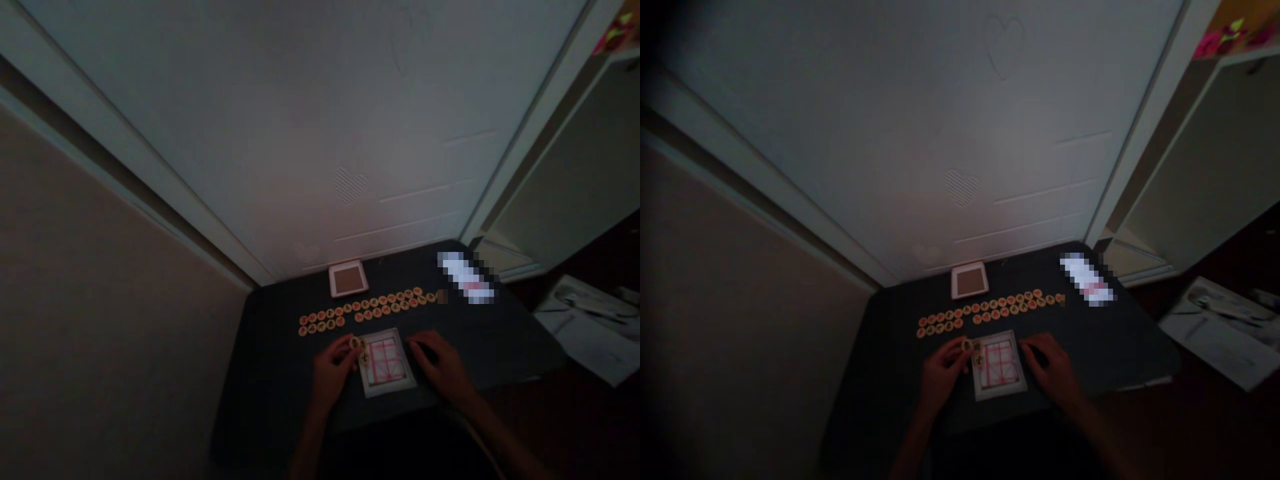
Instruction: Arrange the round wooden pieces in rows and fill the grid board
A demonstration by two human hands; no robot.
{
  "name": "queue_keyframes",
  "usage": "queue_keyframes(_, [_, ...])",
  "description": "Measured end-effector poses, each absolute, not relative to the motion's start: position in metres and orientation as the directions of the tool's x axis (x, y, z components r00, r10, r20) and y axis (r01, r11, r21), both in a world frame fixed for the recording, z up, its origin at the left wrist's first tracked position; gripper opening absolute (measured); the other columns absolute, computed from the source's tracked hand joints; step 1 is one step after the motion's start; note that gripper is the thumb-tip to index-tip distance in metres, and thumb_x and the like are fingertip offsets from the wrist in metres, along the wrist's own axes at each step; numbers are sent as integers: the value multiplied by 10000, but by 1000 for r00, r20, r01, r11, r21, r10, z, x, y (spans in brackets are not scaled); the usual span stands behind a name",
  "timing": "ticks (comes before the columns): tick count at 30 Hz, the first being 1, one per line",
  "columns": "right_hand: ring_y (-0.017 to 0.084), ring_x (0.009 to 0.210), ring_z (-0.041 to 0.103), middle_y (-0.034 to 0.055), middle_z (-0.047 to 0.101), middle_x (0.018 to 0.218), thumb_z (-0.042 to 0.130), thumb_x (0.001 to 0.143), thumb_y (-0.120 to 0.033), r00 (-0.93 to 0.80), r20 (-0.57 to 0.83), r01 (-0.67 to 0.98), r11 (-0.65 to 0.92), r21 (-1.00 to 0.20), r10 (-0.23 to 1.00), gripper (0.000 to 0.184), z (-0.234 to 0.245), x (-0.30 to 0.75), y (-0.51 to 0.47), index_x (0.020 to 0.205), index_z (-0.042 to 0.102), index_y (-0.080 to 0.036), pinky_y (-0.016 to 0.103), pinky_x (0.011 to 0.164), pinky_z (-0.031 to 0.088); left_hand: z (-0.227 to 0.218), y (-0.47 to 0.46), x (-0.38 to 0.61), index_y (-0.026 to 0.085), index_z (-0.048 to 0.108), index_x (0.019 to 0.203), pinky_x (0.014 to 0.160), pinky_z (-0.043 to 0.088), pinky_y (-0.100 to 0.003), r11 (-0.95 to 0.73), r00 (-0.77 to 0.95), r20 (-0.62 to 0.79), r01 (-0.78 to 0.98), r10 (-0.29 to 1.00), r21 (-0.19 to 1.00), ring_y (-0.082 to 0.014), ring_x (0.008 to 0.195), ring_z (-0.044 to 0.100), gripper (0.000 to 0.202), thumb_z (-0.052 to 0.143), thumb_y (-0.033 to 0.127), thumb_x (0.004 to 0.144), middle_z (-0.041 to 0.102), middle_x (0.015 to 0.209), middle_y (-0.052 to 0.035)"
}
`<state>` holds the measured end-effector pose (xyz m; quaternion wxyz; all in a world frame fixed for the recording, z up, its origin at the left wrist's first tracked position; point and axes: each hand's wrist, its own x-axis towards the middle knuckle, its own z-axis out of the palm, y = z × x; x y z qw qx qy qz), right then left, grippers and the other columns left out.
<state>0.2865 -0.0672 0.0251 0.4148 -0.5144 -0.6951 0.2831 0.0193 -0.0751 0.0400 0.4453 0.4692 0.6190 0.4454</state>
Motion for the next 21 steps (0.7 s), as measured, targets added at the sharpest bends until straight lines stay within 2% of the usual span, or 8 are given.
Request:
queue_keyframes(4, [260, 972, 691, 84, 743, 1046, 562, 962, -439, -158, 166, 353, 213, -911, 973, 267, 49, 272, -66, 1059, 723, -249, 413, 875, 568, 63, -81, 38, 222, 752, 1064, 642, 616, -310, 102, -47, -93, 232, 995, 967, -204, 667, 736, 371, 783, 427, 755, 792, 809, -38])
queue_keyframes(7, [251, 984, 688, 79, 736, 1061, 594, 938, -483, -202, 90, 217, 134, -967, 975, 296, 66, 258, -62, 1068, 703, -241, 388, 864, 574, 73, -83, 48, 237, 753, 1053, 640, 618, -320, 65, 10, -69, 235, 998, 970, -203, 640, 732, 353, 790, 413, 750, 788, 796, -24])
queue_keyframes(14, [161, 756, 652, -4, 676, 835, 766, 804, -481, -345, -5, -2, -6, -1000, 939, 318, 79, 244, -58, 935, 619, -232, 281, 708, 546, 78, -83, 53, 249, 763, 1060, 650, 622, -325, -9, 98, -15, 241, 995, 971, -201, 625, 735, 312, 775, 387, 780, 789, 789, -21])
queue_keyframes(21, [132, 702, 611, -28, 641, 785, 796, 776, -476, -437, -115, -40, -147, -988, 892, 338, 79, 245, -54, 863, 601, -213, 242, 634, 487, 80, -82, 48, 276, 763, 1082, 760, 606, -336, -162, 180, 101, 369, 978, 915, -214, 757, 761, 318, 799, 366, 779, 801, 846, -19])
